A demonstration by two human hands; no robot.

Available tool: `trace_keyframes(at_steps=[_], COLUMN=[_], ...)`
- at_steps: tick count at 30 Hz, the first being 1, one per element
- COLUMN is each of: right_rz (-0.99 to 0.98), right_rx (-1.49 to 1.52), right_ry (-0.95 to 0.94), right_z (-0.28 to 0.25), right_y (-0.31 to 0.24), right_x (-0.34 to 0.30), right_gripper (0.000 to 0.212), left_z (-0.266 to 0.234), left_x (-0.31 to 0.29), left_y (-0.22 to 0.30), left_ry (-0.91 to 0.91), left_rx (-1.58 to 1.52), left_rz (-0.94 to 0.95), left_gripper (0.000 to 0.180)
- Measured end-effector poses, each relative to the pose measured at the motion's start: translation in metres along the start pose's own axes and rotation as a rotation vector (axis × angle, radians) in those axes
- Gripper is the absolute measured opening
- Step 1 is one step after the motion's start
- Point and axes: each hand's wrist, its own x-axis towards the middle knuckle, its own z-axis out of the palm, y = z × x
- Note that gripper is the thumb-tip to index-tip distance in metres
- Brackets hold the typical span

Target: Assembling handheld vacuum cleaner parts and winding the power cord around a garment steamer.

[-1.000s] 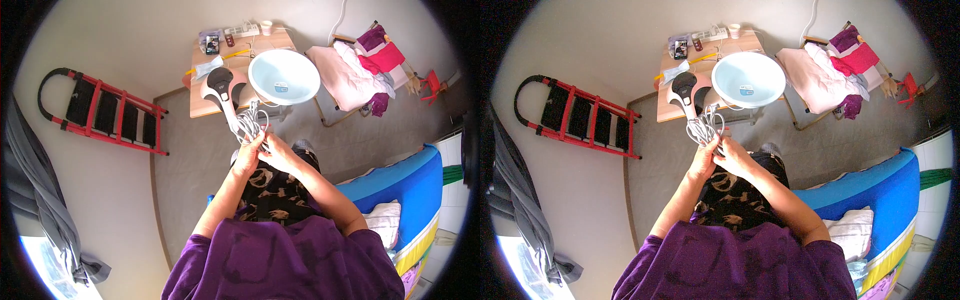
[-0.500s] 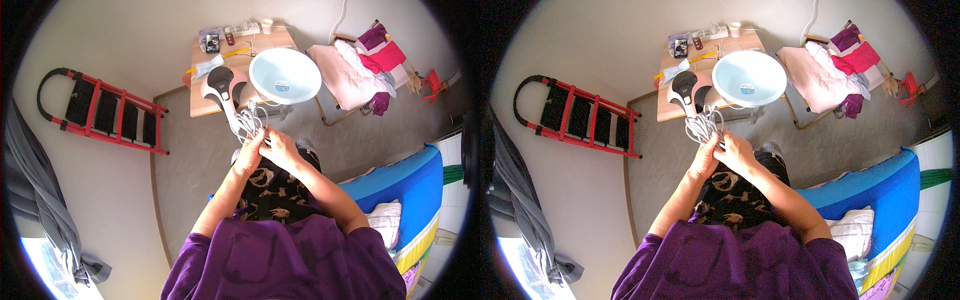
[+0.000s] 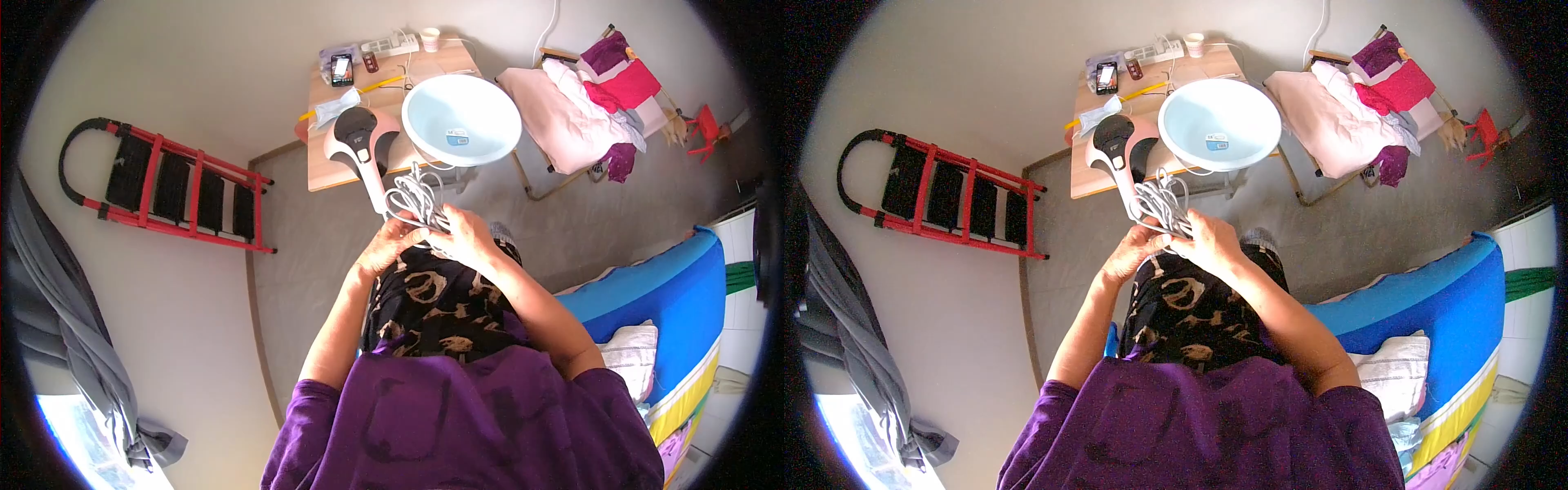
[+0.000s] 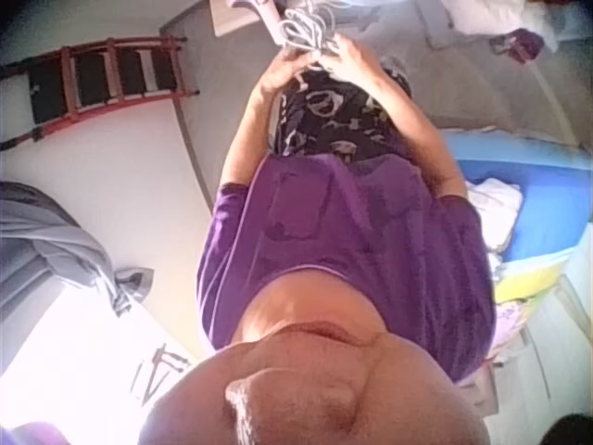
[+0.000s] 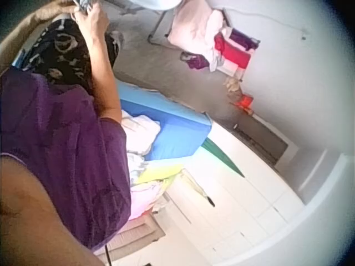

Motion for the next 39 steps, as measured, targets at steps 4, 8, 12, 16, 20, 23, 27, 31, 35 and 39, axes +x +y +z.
trace_keyframes(at_steps=[4,8,12,16,20,23,27,31,35,39], right_rz=[0.006,0.041,0.059,0.021,-0.059,-0.052,-0.062,-0.052,-0.003,0.054], right_rx=[0.118,0.046,-0.027,-0.085,-0.117,-0.140,-0.103,-0.063,-0.047,0.020], right_ry=[-0.008,-0.043,-0.052,-0.011,0.044,0.028,0.049,0.092,0.127,0.112], right_z=[0.000,-0.002,0.000,0.004,0.008,0.014,0.017,0.017,0.009,0.005], right_y=[0.004,0.011,0.008,0.003,-0.014,-0.016,-0.016,-0.013,-0.013,-0.011], right_x=[-0.002,0.000,0.005,0.003,-0.003,-0.004,-0.005,-0.004,-0.004,-0.001], right_gripper=[0.043,0.043,0.041,0.039,0.037,0.036,0.035,0.034,0.034,0.041], left_z=[-0.009,-0.011,-0.001,0.009,0.033,0.045,0.057,0.060,0.066,0.040], left_x=[-0.003,-0.012,-0.020,-0.019,-0.016,-0.009,-0.005,-0.008,-0.011,-0.020], left_y=[-0.005,0.011,0.033,0.040,0.043,0.041,0.049,0.051,0.060,0.014], left_ry=[-0.012,0.084,0.173,0.204,0.282,0.400,0.513,0.475,0.431,0.603], left_rx=[0.161,0.344,0.601,0.436,0.297,0.437,0.742,0.780,0.463,-0.242], left_rz=[-0.117,0.013,0.145,-0.118,-0.079,-0.081,0.006,0.134,0.295,0.182], left_gripper=[0.028,0.022,0.027,0.027,0.027,0.029,0.029,0.027,0.033,0.039])
